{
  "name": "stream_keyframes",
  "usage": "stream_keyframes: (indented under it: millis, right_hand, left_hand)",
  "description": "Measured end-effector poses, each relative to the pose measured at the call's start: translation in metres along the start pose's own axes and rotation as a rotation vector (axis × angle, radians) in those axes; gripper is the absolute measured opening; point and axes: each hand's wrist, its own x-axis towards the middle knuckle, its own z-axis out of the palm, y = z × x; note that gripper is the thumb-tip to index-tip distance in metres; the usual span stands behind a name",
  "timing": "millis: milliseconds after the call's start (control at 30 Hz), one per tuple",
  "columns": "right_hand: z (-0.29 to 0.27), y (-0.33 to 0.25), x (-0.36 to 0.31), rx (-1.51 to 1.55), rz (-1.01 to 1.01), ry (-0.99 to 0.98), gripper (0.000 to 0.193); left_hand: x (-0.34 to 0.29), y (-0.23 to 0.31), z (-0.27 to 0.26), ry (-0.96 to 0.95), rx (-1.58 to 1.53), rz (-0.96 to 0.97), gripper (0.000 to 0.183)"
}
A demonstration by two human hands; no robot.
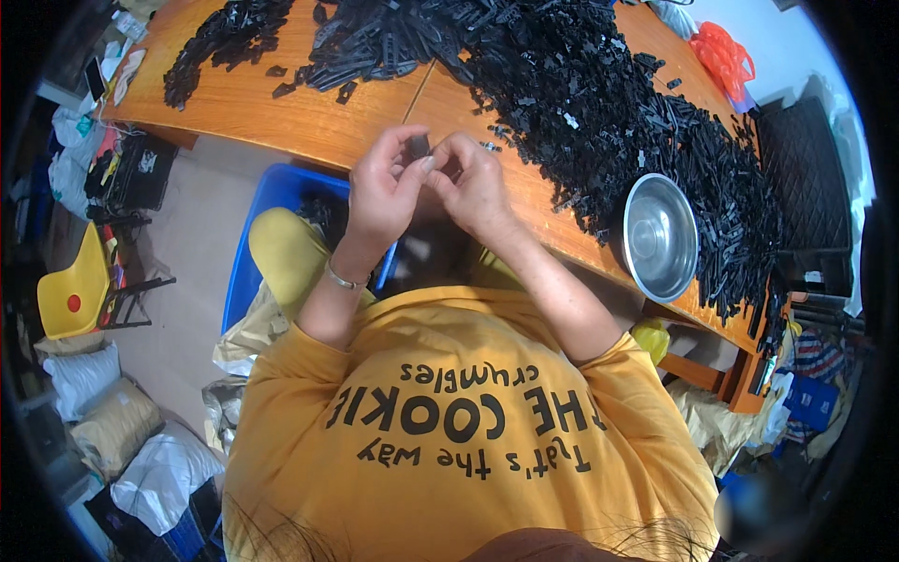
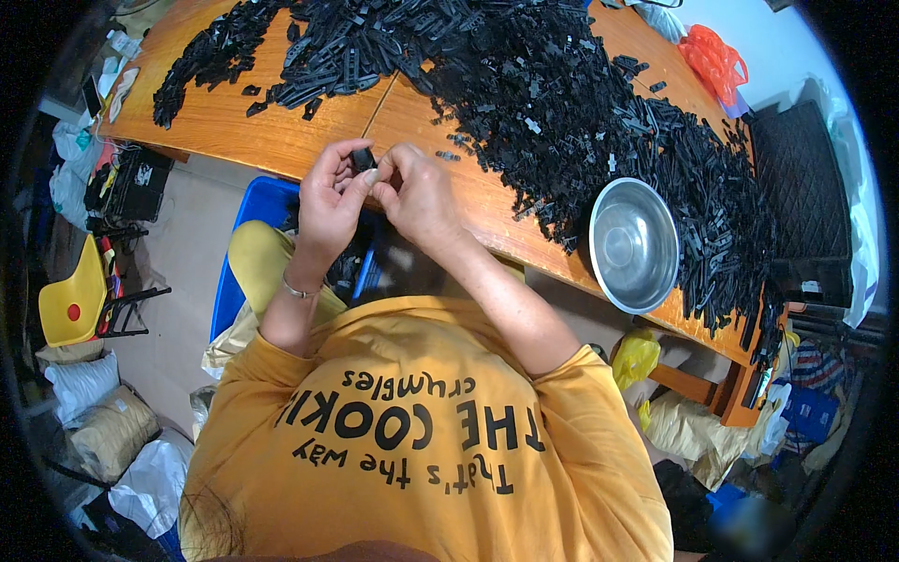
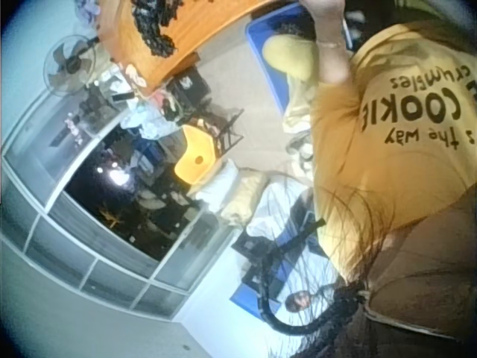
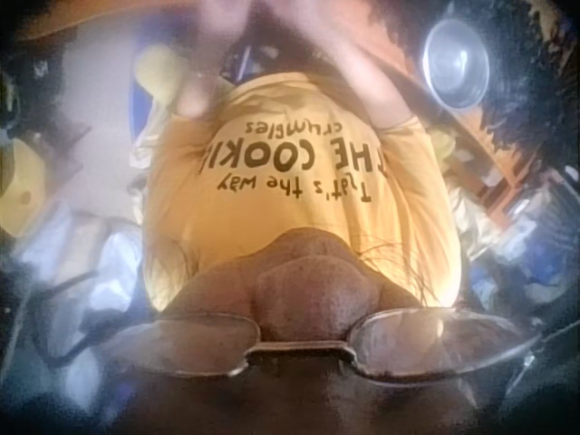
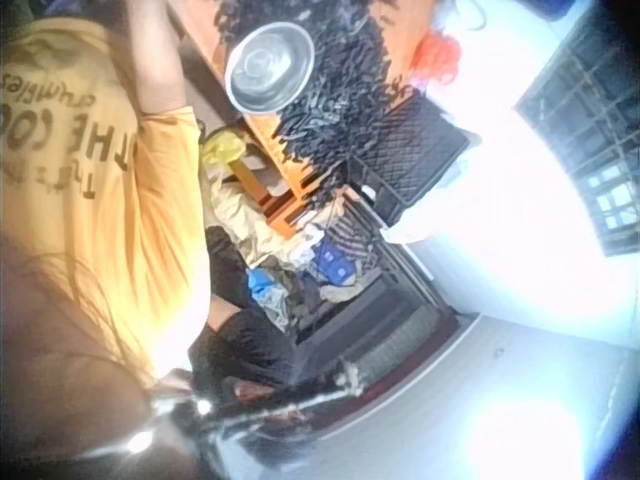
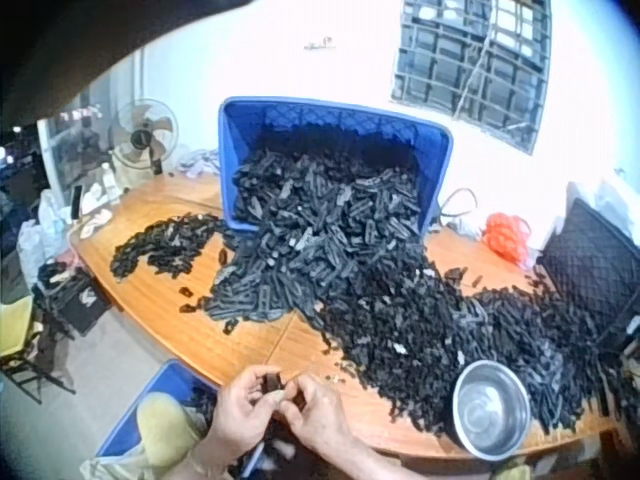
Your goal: The person sorts small black components by hand, picking them from a pile on a table and placing them into a metal bowl.
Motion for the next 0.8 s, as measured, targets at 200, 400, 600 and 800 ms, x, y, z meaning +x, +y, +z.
stream_keyframes:
  millis: [200,400,600,800]
  right_hand:
    - [0.007,-0.001,-0.01,-0.019,0.126,-0.161,0.028]
    - [-0.016,0.008,-0.002,-0.089,-0.093,-0.299,0.018]
    - [-0.067,0.04,0.022,-0.723,-0.055,-0.01,0.013]
    - [-0.061,0.053,0.026,-0.783,-0.055,-0.142,0.013]
  left_hand:
    - [-0.019,-0.019,-0.009,0.073,-0.082,-0.039,0.037]
    - [-0.064,-0.03,-0.056,0.129,0.012,-0.29,0.036]
    - [-0.078,-0.04,-0.107,0.176,1.048,-0.008,0.026]
    - [0.031,-0.012,-0.097,0.345,1.103,0.344,0.015]
